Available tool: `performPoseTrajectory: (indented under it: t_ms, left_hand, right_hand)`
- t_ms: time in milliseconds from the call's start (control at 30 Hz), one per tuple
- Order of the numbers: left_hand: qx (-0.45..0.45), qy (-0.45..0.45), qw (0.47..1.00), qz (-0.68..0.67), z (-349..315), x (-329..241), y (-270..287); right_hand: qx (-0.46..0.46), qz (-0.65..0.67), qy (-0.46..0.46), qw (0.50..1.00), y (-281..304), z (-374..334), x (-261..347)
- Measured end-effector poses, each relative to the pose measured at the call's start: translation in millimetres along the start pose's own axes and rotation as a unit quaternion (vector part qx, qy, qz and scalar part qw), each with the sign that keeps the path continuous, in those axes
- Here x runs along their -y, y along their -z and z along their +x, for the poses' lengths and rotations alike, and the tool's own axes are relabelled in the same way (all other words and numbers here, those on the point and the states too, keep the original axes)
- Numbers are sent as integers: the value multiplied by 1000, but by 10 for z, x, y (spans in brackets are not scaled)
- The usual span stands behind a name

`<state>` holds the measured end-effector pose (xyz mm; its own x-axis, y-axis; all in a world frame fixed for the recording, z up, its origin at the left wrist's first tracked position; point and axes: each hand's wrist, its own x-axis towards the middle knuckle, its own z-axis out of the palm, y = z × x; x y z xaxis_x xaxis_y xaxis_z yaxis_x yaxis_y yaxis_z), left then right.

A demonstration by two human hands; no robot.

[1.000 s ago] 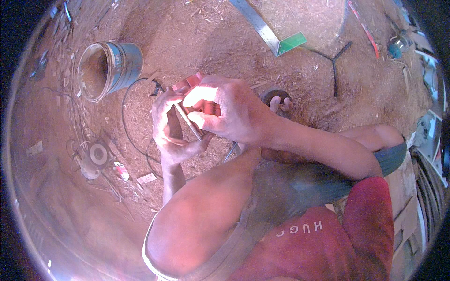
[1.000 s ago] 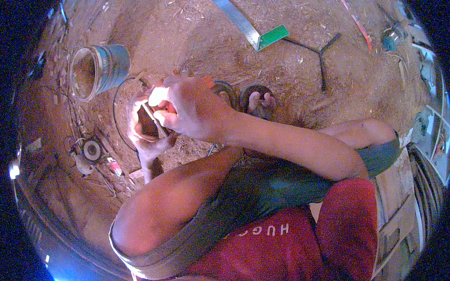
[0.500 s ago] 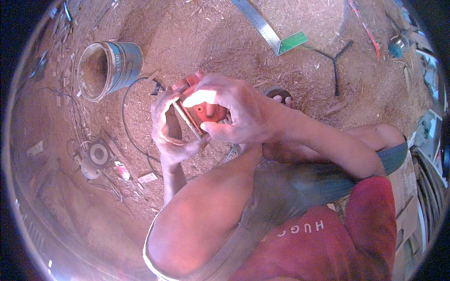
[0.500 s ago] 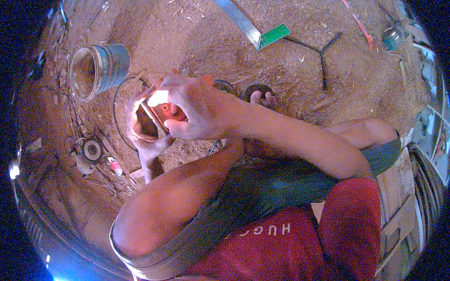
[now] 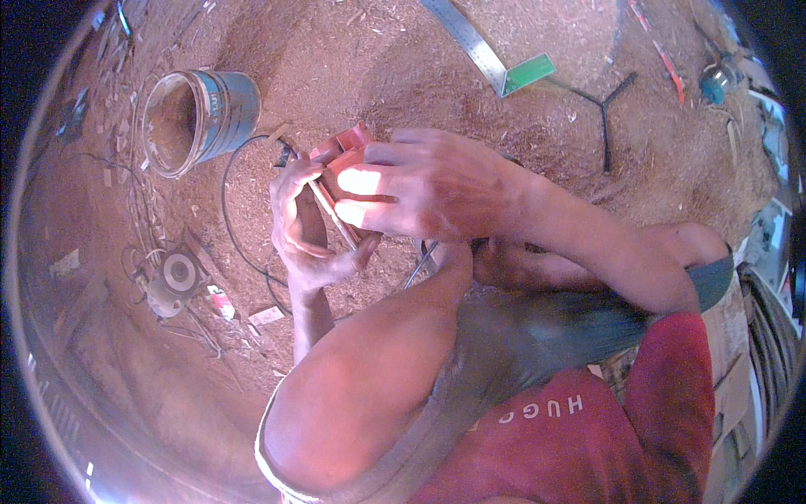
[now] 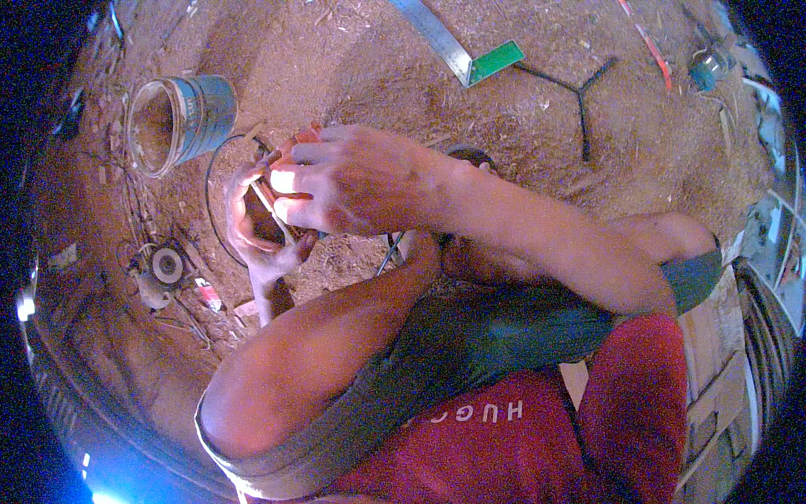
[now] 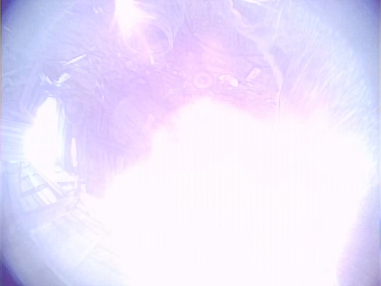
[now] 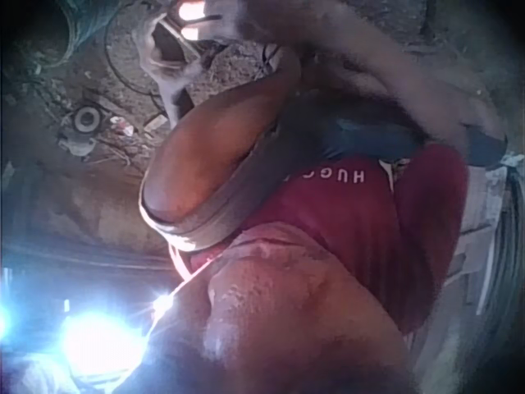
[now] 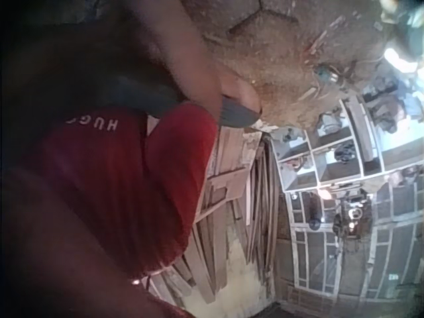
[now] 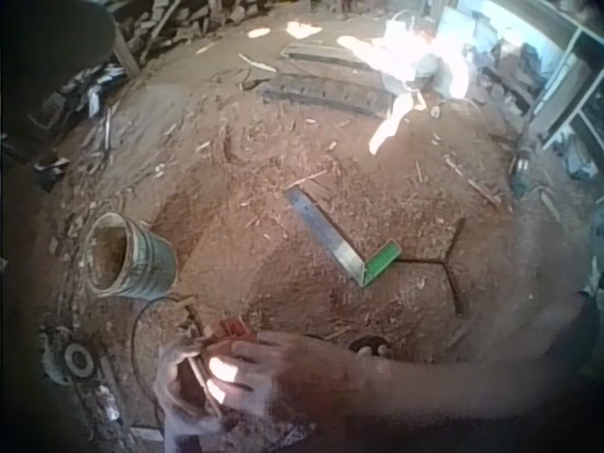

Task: The person sits on the floor and assembles a handheld power tool, likely a jigsaw. They attach a metal blade to the tool's base, secure it with a knob, and then attach a metal guide rail to the side of the tool body.

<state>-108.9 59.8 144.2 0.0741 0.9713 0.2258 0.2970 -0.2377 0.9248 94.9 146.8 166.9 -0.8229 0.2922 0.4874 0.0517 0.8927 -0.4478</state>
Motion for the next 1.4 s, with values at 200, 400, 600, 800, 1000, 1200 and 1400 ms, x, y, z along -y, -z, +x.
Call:
performPoseTrajectory:
  t_ms: [200,400,600,800,1000,1200,1400]
  left_hand:
    - [-4,3,998,-61,24,19,-43]
    - [-4,37,997,-65,-115,108,21]
    - [-7,48,990,-135,-49,47,-37]
    - [-4,24,996,-89,-55,76,-6]
    - [-22,44,994,-95,-96,74,-13]
    - [-18,73,996,-46,-137,77,96]
    - [-26,100,994,-44,-154,-5,75]
  right_hand:
    - [-11,8,-2,1000,-12,21,-24]
    - [-25,128,-95,987,-74,-32,36]
    - [-33,124,-158,979,-85,-27,139]
    - [-39,132,-242,961,-136,13,244]
    - [5,67,-280,958,-24,147,358]
    - [11,41,-271,962,3,173,340]
    - [13,52,-256,965,-35,123,290]
